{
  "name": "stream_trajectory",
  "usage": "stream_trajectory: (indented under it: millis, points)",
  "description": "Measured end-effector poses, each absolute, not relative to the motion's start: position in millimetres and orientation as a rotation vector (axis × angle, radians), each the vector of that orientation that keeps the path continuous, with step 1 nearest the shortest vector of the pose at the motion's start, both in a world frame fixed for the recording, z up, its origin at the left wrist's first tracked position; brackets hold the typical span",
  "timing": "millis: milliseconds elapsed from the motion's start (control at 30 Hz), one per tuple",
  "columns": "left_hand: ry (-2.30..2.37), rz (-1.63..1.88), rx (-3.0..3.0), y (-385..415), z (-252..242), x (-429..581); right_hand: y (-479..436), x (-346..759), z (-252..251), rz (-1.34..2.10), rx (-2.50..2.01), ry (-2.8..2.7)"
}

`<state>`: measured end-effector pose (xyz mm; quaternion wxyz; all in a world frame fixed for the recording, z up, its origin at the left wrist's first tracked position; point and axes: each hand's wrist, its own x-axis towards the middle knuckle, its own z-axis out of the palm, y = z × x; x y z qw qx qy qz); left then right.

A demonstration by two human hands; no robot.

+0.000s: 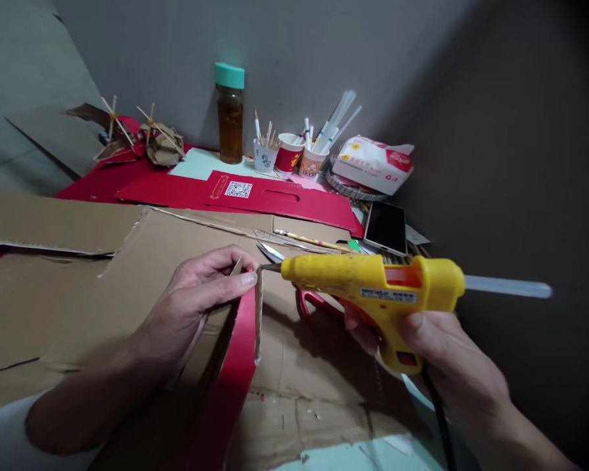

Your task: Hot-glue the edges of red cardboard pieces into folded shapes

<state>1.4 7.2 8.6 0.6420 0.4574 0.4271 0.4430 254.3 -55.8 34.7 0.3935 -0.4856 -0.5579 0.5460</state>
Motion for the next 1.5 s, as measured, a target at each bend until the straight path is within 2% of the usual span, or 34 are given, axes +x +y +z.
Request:
stream_trajectory:
  millis: [600, 1500]
  points:
    - [0.895, 0.986, 1.007, 7, 7, 0, -54, 255, 29, 1.421, -1.102, -1.363]
    - [0.9, 1.001, 1.009, 8, 9, 2, -57, 259, 31, 1.392, -1.203, -1.423]
